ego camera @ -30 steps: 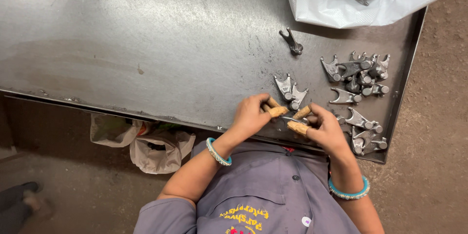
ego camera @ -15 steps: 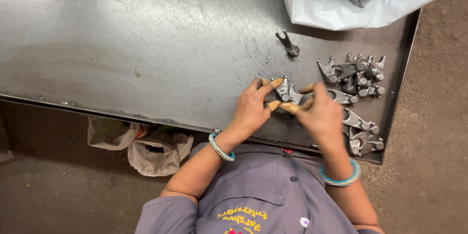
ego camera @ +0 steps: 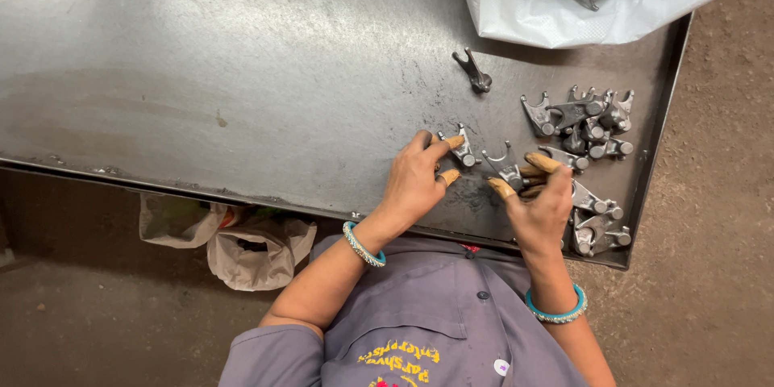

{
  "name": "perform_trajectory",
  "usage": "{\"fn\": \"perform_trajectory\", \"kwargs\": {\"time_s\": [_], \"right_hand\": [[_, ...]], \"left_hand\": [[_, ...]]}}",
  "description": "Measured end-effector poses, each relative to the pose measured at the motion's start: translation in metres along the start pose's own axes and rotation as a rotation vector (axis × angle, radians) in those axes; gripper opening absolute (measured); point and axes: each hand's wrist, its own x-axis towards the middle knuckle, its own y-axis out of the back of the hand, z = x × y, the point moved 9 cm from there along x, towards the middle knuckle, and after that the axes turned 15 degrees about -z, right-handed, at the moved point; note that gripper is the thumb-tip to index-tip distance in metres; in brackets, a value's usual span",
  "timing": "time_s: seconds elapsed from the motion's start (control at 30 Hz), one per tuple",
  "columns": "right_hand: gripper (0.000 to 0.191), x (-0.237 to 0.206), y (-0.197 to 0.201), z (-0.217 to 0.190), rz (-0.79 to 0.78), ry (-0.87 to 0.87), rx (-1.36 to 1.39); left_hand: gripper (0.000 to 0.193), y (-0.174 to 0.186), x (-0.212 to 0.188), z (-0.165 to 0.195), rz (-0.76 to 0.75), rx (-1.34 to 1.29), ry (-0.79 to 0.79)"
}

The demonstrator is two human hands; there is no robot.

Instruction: The person sorts small metal fork-shaped castings on a metal table, picking up individual parts, turning them over in both hands, and placing them into separate piles by type or quality. At one point the person reaches down to a bag on the floor and then resumes sorting the parts on the table.

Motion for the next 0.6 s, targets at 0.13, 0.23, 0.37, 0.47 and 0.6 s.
{"fn": "perform_trajectory", "kwargs": {"time_s": [0.13,0.23,0.37,0.47,0.6], "right_hand": [[0.067,-0.011,0.002,0.022,0.016,-0.046,0.178],[0.067,-0.013,-0.005,0.036,-0.016,-0.009,0.477],[0.053,-0.009,-0.030,0.064,-0.174,-0.072,1.186],[0.037,-0.016,-0.055,0.089,-0.270,-0.268,1.472],[0.034,-0.029,-0.079,0.122,-0.257,-0.458,1.608]], "left_hand": [[0.049,-0.013,0.005,0.000,0.000,0.011,-0.029],[0.050,-0.026,0.007,-0.008,-0.074,-0.087,0.006],[0.043,-0.032,0.010,-0.009,-0.120,-0.099,-0.066],[0.046,-0.028,0.004,-0.004,-0.033,-0.151,-0.141],[0.050,-0.044,0.007,-0.007,-0.150,-0.702,-0.140]]}}
